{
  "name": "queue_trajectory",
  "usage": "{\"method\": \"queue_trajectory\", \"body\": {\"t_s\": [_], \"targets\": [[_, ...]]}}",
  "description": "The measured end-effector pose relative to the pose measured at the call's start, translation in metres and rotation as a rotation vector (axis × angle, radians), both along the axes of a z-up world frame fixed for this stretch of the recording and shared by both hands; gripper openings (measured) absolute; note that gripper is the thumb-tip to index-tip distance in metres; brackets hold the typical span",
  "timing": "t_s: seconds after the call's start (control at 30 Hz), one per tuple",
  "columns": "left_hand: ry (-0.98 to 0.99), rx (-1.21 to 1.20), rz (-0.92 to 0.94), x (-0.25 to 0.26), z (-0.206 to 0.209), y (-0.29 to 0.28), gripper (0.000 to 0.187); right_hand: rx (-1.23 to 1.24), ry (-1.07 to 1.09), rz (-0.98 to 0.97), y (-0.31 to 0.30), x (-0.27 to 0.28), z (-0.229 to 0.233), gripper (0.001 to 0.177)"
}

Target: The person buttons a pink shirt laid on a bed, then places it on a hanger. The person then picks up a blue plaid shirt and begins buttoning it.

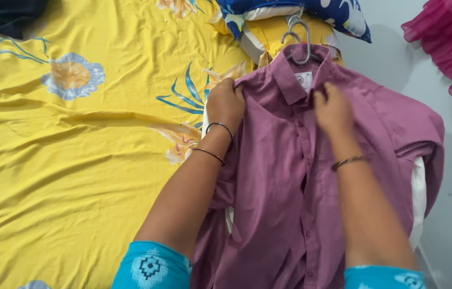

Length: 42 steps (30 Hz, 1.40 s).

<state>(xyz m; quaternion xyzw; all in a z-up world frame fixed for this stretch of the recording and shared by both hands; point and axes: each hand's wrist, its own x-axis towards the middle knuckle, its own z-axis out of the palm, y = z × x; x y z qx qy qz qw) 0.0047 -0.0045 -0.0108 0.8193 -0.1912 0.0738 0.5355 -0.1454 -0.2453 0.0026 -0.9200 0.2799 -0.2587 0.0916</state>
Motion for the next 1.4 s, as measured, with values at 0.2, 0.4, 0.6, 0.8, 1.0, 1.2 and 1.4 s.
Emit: {"method": "queue_trajectory", "body": {"t_s": [0.2,0.4,0.6,0.8,1.0,1.2,1.4], "targets": [[-0.293,0.011,0.036,-0.014,0.003,0.011,0.029,-0.067,-0.093,0.086,0.071,-0.021,-0.018,0.054],[-0.518,-0.092,0.006,-0.064,0.011,0.053,0.033,0.105,-0.198,0.148,0.138,-0.050,-0.003,0.048],[-0.431,-0.136,-0.134,-0.122,0.011,0.106,0.026,0.098,-0.206,0.213,0.202,-0.083,-0.005,0.043],[-0.349,-0.175,-0.185,-0.168,0.010,0.151,0.016,0.171,-0.271,0.260,0.259,-0.114,-0.015,0.042],[-0.308,-0.224,-0.197,-0.209,0.011,0.201,0.012,0.339,-0.340,0.307,0.319,-0.143,-0.022,0.040],[-0.222,-0.193,-0.119,-0.238,0.016,0.260,0.011,0.458,-0.380,0.364,0.385,-0.159,-0.023,0.037],[-0.227,-0.137,-0.037,-0.244,0.011,0.325,0.013,0.501,-0.383,0.442,0.451,-0.156,-0.020,0.033]]}}
